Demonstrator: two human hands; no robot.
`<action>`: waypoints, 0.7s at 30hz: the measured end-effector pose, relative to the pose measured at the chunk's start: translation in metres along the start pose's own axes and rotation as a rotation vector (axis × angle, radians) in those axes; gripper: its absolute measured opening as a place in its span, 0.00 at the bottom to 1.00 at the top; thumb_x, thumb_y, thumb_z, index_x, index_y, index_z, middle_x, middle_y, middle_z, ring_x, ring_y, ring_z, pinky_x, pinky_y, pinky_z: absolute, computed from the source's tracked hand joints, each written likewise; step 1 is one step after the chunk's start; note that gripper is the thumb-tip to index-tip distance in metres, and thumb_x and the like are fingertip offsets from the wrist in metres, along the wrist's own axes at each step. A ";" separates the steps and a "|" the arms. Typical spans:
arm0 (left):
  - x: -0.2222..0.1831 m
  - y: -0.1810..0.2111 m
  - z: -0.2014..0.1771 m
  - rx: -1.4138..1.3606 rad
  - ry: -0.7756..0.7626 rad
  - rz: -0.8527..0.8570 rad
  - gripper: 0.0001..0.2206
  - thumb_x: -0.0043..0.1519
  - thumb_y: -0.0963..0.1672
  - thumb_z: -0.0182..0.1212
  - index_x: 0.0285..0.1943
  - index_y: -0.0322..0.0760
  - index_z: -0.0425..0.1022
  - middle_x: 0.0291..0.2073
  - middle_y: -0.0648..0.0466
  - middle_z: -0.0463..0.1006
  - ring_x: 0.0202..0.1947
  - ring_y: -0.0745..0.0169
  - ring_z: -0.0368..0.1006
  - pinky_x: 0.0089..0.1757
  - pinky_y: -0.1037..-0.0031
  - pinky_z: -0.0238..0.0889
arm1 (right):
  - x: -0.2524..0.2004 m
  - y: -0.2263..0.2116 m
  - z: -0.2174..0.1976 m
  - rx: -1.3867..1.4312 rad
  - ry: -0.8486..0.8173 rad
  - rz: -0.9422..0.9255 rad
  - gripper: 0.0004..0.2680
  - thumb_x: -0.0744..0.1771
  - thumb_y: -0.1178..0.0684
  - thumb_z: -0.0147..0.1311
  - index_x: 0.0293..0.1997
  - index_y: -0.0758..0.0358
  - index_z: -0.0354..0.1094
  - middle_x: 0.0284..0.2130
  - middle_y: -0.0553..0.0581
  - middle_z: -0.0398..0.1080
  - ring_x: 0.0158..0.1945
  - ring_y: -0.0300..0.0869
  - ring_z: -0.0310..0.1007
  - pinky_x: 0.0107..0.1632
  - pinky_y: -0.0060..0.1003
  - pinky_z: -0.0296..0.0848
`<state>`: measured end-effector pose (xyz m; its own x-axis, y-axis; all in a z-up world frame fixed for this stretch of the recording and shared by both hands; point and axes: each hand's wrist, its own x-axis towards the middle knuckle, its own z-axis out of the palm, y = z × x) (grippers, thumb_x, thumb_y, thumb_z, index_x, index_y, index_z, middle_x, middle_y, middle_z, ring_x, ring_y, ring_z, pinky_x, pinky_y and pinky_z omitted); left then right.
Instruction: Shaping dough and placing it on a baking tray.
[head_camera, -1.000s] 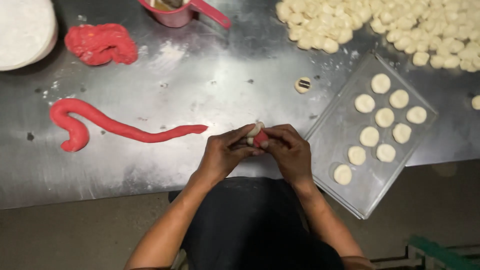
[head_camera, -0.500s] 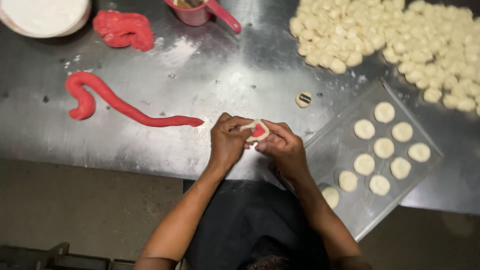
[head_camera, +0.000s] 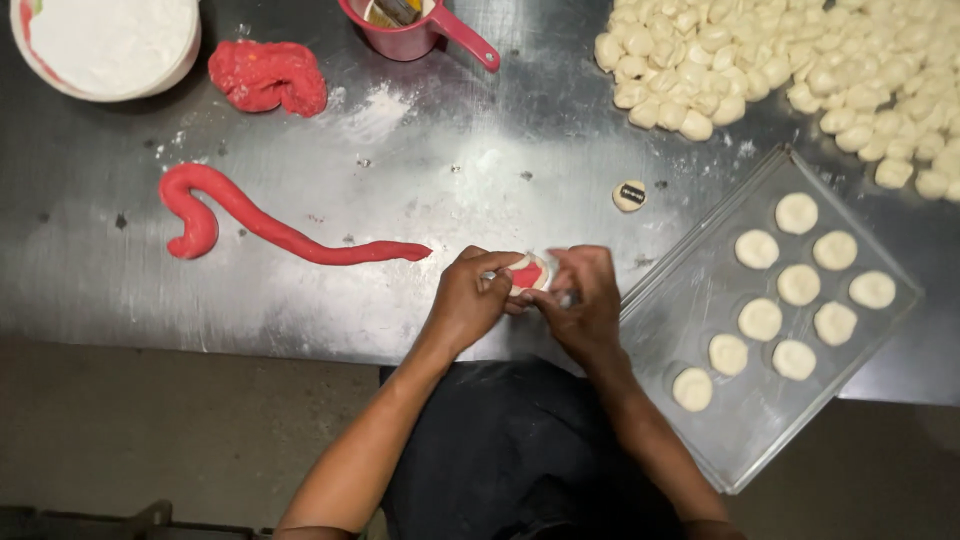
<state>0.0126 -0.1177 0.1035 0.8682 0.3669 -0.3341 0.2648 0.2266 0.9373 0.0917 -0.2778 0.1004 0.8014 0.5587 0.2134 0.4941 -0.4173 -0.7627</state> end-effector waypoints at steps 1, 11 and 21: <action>0.003 0.003 -0.009 0.007 -0.018 -0.008 0.11 0.63 0.37 0.56 0.53 0.25 0.78 0.43 0.51 0.71 0.35 0.55 0.83 0.36 0.73 0.78 | 0.003 0.000 0.002 -0.003 0.011 0.017 0.22 0.59 0.58 0.75 0.56 0.63 0.69 0.45 0.56 0.65 0.36 0.39 0.71 0.38 0.30 0.73; 0.039 -0.055 -0.036 -0.034 -0.191 -0.159 0.06 0.59 0.37 0.66 0.42 0.24 0.80 0.30 0.48 0.80 0.26 0.61 0.79 0.30 0.73 0.75 | -0.037 0.017 0.066 0.435 -0.034 0.203 0.20 0.63 0.63 0.63 0.63 0.62 0.68 0.48 0.53 0.63 0.46 0.38 0.72 0.48 0.31 0.76; 0.047 -0.113 -0.052 0.541 -0.373 0.641 0.13 0.58 0.36 0.61 0.51 0.36 0.80 0.39 0.44 0.76 0.38 0.49 0.75 0.38 0.64 0.71 | -0.054 0.016 0.085 0.146 0.226 0.555 0.13 0.62 0.59 0.65 0.51 0.62 0.71 0.30 0.54 0.66 0.33 0.37 0.65 0.37 0.31 0.66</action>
